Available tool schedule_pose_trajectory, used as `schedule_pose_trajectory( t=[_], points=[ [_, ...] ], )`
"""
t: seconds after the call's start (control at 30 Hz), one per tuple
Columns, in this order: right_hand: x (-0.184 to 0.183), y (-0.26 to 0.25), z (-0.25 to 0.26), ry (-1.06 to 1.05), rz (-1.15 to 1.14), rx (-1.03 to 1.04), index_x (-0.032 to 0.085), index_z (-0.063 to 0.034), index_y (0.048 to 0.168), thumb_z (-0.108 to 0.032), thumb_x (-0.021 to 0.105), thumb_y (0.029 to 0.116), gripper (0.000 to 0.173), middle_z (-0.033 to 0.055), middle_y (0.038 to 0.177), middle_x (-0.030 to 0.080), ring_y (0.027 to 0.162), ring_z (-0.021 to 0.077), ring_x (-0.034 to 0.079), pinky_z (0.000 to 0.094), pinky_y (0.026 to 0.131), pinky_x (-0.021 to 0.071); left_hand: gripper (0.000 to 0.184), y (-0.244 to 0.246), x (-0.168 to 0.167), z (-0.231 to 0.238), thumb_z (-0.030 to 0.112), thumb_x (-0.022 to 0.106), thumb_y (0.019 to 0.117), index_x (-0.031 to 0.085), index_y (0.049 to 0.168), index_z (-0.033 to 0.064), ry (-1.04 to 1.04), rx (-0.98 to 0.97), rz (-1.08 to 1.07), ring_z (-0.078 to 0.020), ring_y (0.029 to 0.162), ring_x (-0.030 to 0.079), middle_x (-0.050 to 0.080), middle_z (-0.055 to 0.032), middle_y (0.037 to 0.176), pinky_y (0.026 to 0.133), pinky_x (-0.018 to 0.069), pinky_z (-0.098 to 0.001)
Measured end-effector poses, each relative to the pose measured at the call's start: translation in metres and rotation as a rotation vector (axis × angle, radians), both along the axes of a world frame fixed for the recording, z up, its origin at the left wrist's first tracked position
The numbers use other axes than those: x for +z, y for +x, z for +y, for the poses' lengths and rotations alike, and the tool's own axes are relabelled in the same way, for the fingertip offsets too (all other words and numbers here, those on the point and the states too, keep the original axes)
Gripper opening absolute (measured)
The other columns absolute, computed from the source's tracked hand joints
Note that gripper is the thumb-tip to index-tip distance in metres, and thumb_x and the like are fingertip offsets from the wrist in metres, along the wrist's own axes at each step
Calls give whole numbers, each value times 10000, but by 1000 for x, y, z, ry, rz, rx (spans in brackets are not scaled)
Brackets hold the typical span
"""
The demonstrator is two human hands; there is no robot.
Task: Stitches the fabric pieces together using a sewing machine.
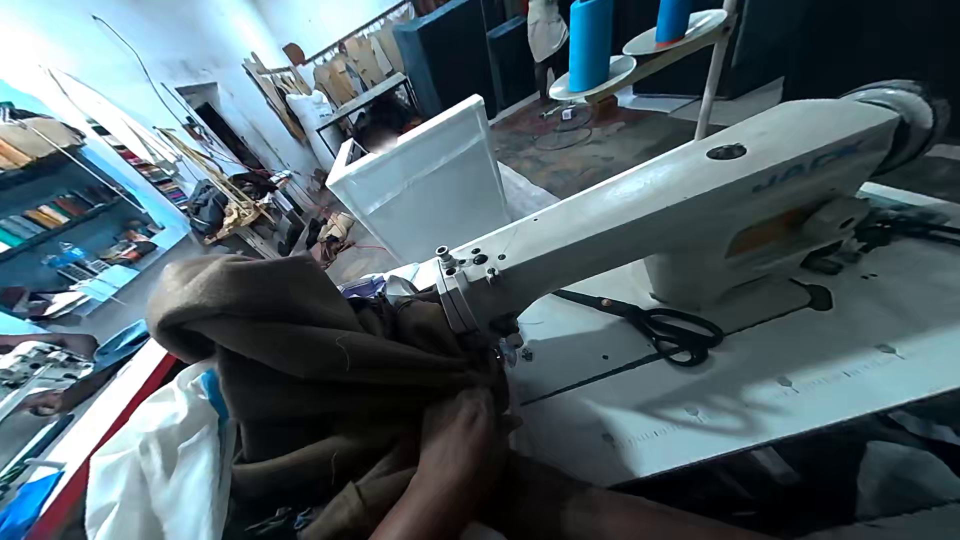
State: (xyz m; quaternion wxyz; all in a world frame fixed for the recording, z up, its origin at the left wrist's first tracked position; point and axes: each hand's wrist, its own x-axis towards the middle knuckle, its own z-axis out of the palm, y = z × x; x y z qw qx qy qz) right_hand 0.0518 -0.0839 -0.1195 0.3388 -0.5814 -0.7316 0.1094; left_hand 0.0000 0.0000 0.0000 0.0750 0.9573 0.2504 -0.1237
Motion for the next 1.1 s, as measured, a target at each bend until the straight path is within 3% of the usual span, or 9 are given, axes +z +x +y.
schedule_pose_trajectory(
  t=[0.07, 0.27, 0.37, 0.43, 0.5, 0.57, 0.97, 1.03, 1.1],
  points=[
    [10, 15, -32, -111, 103, -56, 680, 6, 1262, -84, 558, 989, 313, 263, 1278, 663, 1228, 452, 618, 605, 1031, 480, 460, 1, 5, 7, 331, 575, 1035, 602, 1328, -22, -36, 54, 32, -377, 1222, 619, 647, -228, 1284, 1040, 466, -555],
    [-7, 29, -53, -363, -121, -14, 568, -14, 1415, -202, 613, 994, 463, 213, 1505, 522, 1458, 413, 416, 693, 1172, 244, 269, 22, 2, -10, 124, 519, 1030, 733, 1172, 45, 159, 5, 61, -340, 1164, 648, 690, -163, 1229, 982, 500, -510],
    [-10, 18, -50, -289, -166, -117, 605, 16, 1338, -157, 544, 1023, 364, 268, 1398, 596, 1352, 498, 508, 721, 1090, 355, 186, 16, -37, -18, -1, 585, 945, 762, 1003, -6, 416, -387, -160, -303, 1025, 703, 728, -156, 1134, 835, 552, -442],
    [-11, 15, -47, -284, -213, -156, 620, 2, 1319, -118, 493, 1040, 329, 257, 1353, 627, 1312, 475, 550, 681, 1089, 385, 245, 13, -47, -14, -57, 532, 962, 713, 1127, -56, 351, -541, -17, -332, 1230, 634, 672, -200, 1303, 1028, 484, -438],
    [-35, 14, -46, 64, -296, -237, 733, -93, 1075, -76, 602, 963, 173, 98, 1089, 739, 1100, 294, 697, 522, 984, 536, 309, 16, -43, -5, -31, 463, 1026, 627, 1284, -72, 59, -438, 201, -409, 1419, 463, 581, -262, 1408, 1215, 313, -499],
    [-53, 18, -46, 265, -227, -214, 755, -124, 1007, -37, 645, 926, 162, 39, 1073, 751, 1092, 226, 705, 500, 1013, 530, 294, 14, -43, 6, 47, 495, 1034, 652, 1275, -11, -51, -353, 183, -405, 1324, 547, 637, -245, 1318, 1182, 352, -520],
    [-58, 30, -52, 366, -257, -240, 707, -99, 881, -35, 611, 900, 117, 65, 881, 737, 836, 225, 733, 365, 782, 609, 361, -2, -58, 6, 111, 500, 1042, 617, 1361, -12, -28, -260, 123, -363, 1292, 588, 646, -209, 1342, 1200, 304, -529],
    [-59, 31, -53, 371, -269, -246, 700, -104, 884, -46, 607, 912, 113, 55, 865, 727, 828, 213, 728, 347, 787, 606, 363, 0, -56, 4, 126, 506, 1042, 627, 1369, 26, -14, -260, 144, -358, 1380, 511, 579, -191, 1443, 1212, 276, -540],
    [-59, 31, -52, 378, -285, -258, 695, -107, 865, -49, 606, 912, 116, 51, 854, 728, 806, 207, 726, 339, 768, 604, 388, 7, -46, 3, 114, 484, 1055, 593, 1423, 54, -14, -279, 233, -358, 1547, 268, 370, -167, 1634, 1251, 133, -591]
  ],
)
